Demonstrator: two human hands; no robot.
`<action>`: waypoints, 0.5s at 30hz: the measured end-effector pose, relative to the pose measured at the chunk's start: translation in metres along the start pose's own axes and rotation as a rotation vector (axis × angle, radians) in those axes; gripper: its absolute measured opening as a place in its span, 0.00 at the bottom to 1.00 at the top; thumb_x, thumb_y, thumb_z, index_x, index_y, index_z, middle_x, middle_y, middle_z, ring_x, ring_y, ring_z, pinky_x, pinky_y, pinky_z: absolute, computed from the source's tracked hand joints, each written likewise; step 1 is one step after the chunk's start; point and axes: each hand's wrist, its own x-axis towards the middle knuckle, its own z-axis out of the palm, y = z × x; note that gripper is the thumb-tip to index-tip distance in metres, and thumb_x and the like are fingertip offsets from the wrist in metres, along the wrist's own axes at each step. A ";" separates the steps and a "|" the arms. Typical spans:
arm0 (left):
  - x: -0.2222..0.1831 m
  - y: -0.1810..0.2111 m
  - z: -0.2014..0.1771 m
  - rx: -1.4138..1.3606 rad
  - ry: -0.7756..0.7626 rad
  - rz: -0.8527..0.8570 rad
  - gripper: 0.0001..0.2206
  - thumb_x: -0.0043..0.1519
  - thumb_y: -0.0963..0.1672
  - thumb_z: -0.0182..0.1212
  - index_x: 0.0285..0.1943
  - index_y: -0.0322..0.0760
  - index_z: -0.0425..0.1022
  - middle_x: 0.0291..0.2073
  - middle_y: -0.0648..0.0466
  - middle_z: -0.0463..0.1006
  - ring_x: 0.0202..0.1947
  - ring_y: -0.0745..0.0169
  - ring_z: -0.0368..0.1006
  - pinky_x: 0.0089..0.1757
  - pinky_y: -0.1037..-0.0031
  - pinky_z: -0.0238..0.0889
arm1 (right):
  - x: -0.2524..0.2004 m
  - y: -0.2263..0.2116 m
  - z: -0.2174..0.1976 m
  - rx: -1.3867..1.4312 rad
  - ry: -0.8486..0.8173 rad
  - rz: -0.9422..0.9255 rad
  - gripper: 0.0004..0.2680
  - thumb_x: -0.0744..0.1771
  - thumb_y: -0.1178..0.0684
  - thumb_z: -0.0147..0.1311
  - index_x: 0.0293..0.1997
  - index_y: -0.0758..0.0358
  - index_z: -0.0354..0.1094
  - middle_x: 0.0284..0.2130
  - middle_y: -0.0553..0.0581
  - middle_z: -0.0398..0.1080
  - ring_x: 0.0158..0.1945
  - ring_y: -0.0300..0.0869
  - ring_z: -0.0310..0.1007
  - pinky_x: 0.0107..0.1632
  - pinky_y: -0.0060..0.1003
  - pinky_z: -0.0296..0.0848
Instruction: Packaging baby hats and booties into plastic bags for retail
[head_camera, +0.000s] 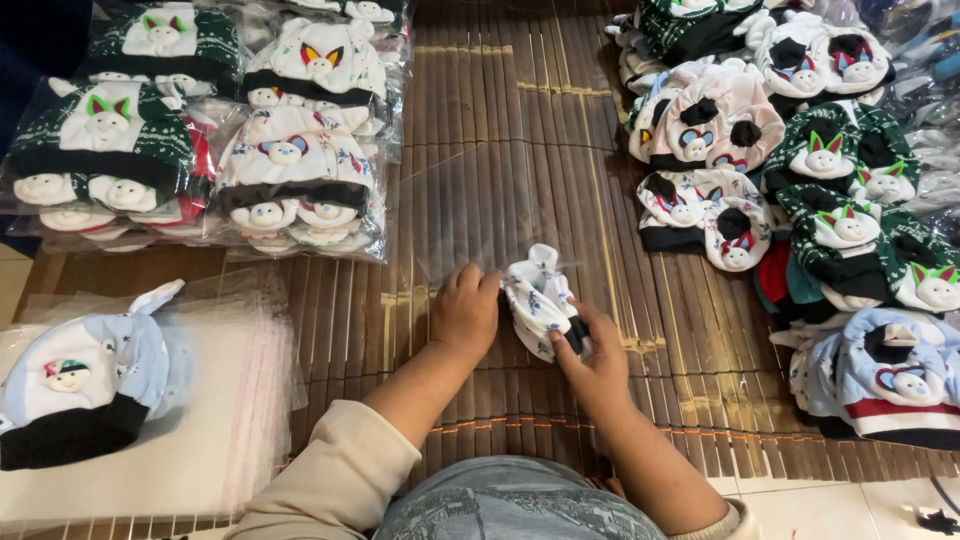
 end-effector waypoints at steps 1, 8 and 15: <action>0.002 0.000 -0.003 -0.065 0.020 0.026 0.13 0.52 0.41 0.66 0.47 0.44 0.79 0.31 0.54 0.68 0.29 0.54 0.70 0.27 0.69 0.66 | 0.000 0.000 0.000 -0.041 -0.001 -0.068 0.18 0.62 0.53 0.69 0.56 0.58 0.72 0.51 0.59 0.76 0.56 0.53 0.75 0.58 0.46 0.71; 0.009 0.020 -0.030 -0.343 0.012 0.082 0.22 0.66 0.43 0.54 0.72 0.46 0.68 0.59 0.32 0.70 0.57 0.27 0.71 0.51 0.50 0.69 | 0.004 -0.015 0.000 -0.102 0.010 -0.255 0.18 0.62 0.57 0.68 0.56 0.61 0.72 0.51 0.58 0.75 0.56 0.53 0.75 0.58 0.46 0.72; 0.008 0.041 -0.056 -0.297 -0.096 0.060 0.25 0.68 0.47 0.50 0.77 0.52 0.60 0.61 0.33 0.71 0.58 0.31 0.72 0.49 0.51 0.72 | -0.006 0.006 0.007 -0.001 0.143 -0.103 0.22 0.62 0.57 0.69 0.60 0.65 0.63 0.49 0.64 0.70 0.54 0.55 0.73 0.57 0.45 0.71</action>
